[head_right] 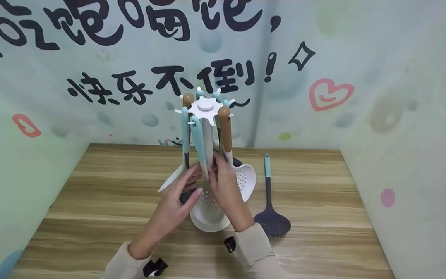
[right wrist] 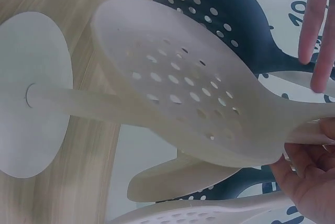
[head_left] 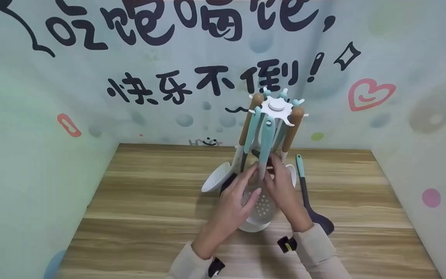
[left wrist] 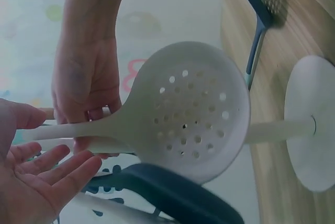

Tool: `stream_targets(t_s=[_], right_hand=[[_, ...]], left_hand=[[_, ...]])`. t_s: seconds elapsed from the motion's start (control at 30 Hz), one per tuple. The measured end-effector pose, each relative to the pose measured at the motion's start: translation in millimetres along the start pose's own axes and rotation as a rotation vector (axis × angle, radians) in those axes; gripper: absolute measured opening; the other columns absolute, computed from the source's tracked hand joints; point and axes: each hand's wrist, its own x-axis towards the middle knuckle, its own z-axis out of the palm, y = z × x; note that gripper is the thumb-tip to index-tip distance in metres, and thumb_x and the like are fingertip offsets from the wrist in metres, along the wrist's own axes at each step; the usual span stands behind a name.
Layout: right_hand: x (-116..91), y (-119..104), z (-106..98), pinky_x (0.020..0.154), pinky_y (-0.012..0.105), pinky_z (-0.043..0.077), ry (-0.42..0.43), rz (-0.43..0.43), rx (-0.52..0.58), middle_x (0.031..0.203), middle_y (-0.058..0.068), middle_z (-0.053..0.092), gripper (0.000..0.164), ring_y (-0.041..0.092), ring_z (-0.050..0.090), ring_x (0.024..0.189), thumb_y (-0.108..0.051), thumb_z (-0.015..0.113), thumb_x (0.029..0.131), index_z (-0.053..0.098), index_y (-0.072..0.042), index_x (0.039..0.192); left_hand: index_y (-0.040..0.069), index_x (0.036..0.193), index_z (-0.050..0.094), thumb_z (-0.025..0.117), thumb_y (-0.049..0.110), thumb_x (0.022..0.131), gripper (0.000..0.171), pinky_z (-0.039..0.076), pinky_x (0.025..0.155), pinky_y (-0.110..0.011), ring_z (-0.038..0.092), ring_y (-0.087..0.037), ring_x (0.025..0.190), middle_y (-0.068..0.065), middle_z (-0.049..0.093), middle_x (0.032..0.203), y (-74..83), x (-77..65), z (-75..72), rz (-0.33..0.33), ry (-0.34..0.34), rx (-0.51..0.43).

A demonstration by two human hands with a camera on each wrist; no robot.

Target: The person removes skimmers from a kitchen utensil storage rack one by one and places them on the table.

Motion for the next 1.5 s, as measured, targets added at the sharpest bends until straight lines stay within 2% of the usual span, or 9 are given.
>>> stream_targets(t_s=[0.1,0.23,0.33,0.53,0.8,1.3,1.5], right_hand=[[-0.6,0.0,0.4,0.079,0.043,0.054,0.0,-0.011,-0.001,0.11,0.02,0.061,0.03,0.033,0.064,0.097,-0.002,0.053,0.092,0.047,0.002,0.121],[-1.4,-0.8,0.1,0.081,0.043,0.054,-0.022,0.031,0.019,0.112,0.019,0.06,0.031,0.032,0.063,0.1,-0.005,0.054,0.093,0.047,0.001,0.122],[-1.6,-1.3,-0.5,0.082,0.043,0.053,-0.029,0.055,0.031,0.113,0.018,0.06,0.031,0.032,0.063,0.101,-0.007,0.054,0.093,0.047,0.0,0.123],[-1.8,-1.2,-1.9,0.083,0.043,0.053,-0.035,0.057,0.038,0.114,0.018,0.059,0.031,0.032,0.062,0.102,-0.005,0.052,0.093,0.046,0.0,0.123],[-2.0,0.3,-2.6,0.082,0.045,0.053,-0.021,0.045,0.037,0.112,0.02,0.06,0.032,0.033,0.062,0.101,-0.002,0.055,0.091,0.047,0.001,0.122],[-2.1,0.9,-1.4,0.083,0.047,0.052,-0.033,0.068,0.056,0.118,0.021,0.058,0.038,0.034,0.061,0.104,-0.004,0.055,0.092,0.044,0.0,0.127],[-1.7,0.7,-3.2,0.087,0.044,0.051,-0.048,0.091,0.073,0.119,0.016,0.059,0.036,0.028,0.061,0.106,-0.009,0.054,0.093,0.044,-0.004,0.128]], left_hand=[[0.01,0.142,0.036,0.051,0.023,0.096,0.05,0.044,0.098,-0.028,0.054,-0.02,0.119,-0.008,0.05,0.137,-0.1,3.2,7.8,-0.033,0.052,-0.018],[0.007,0.133,0.047,0.057,0.025,0.093,0.045,0.048,0.093,-0.026,0.058,-0.015,0.112,-0.008,0.06,0.122,1.6,7.7,14.8,-0.066,0.138,-0.051],[0.006,0.126,0.051,0.06,0.027,0.09,0.043,0.05,0.089,-0.024,0.061,-0.014,0.105,-0.007,0.062,0.116,2.9,11.9,17.4,-0.075,0.175,-0.067],[0.007,0.12,0.052,0.06,0.027,0.09,0.037,0.051,0.083,-0.022,0.062,-0.013,0.1,-0.006,0.063,0.11,6.4,16.3,18.4,-0.093,0.174,-0.065],[0.006,0.112,0.055,0.061,0.02,0.09,0.027,0.053,0.072,-0.017,0.064,-0.012,0.085,-0.008,0.063,0.097,11.1,16.9,16.0,-0.09,0.161,-0.186],[0.007,0.112,0.057,0.063,0.018,0.089,0.026,0.054,0.065,-0.018,0.065,-0.013,0.082,-0.008,0.064,0.095,18.5,11.9,11.5,-0.118,0.137,-0.238],[0.009,0.112,0.055,0.063,0.022,0.089,0.028,0.053,0.064,-0.017,0.065,-0.014,0.083,-0.008,0.065,0.096,26.6,10.0,6.3,-0.122,0.141,-0.26]])
